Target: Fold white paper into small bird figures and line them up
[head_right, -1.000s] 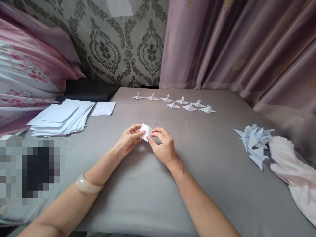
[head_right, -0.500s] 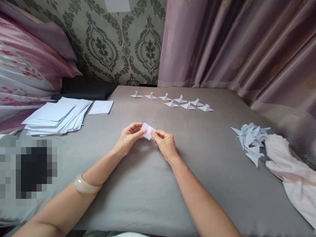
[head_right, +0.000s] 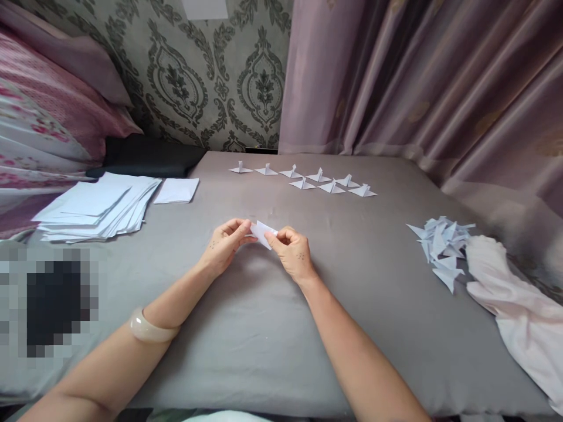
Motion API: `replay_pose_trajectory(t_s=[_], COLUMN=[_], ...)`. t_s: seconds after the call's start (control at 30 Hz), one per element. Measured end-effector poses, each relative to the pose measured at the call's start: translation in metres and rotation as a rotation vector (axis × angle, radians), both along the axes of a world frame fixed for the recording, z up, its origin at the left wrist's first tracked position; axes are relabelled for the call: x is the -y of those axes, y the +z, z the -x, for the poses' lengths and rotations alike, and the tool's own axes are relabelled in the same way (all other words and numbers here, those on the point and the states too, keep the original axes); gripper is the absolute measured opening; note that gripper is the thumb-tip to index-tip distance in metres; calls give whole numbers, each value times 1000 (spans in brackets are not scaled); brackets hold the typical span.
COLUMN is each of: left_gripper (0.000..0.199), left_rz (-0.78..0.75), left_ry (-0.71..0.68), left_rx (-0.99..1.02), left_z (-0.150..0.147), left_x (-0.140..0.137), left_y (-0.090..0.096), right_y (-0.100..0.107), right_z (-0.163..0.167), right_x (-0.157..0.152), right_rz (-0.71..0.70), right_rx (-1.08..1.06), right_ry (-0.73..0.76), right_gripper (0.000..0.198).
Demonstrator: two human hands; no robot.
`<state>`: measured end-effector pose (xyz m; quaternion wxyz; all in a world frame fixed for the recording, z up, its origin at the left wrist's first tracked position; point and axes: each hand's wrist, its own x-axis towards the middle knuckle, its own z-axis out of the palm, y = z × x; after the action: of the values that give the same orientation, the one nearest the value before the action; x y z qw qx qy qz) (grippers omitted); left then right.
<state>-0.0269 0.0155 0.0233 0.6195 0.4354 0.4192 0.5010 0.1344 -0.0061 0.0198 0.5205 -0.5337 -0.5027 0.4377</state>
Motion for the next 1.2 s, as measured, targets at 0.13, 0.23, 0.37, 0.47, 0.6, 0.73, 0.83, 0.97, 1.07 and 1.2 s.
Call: replay_pose_trajectory(t_s=[0.13,0.23,0.37,0.47,0.6,0.73,0.83,0.97,1.07,1.2], left_gripper=[28,24,16,25,25,21,25,39,38,38], left_rz=[44,56,-28,-55,-223,-449,-427,-290,-212,-94], left_ry=[-43,-89,-222,-332,-336,-153,-172,-207,-224,-226], left_rx=[69,121,87,10,-241,-463,-425,-276,-147,-36], left_z=[2,4,4,2,-2,-5,-8,-15,-19,-21], left_x=[-1,0,2,5,8,12,14,17,19,20], left_y=[2,4,4,0,-3,-2,-4,-7,-3,4], right_y=[-1,-4,-6,-5,-2,-1,-3,-4,-5,-5], right_z=[-1,-2,-4,-6,-8,-7,-5,-2,-1,-1], right_x=[0,-2,-6,-8,-9,-8,-7,-4,-2,0], right_rz=[67,120,210,279,347,382,381,363,347,334], right_rx=[-107,-231,-444,-573,-661,-686,-686,-678,-664,-614], right_ry=[24,24,-7,-9,-3,-18,6,97,139,173], right_gripper=[40,45,49,49,49,46,45,46,46,47])
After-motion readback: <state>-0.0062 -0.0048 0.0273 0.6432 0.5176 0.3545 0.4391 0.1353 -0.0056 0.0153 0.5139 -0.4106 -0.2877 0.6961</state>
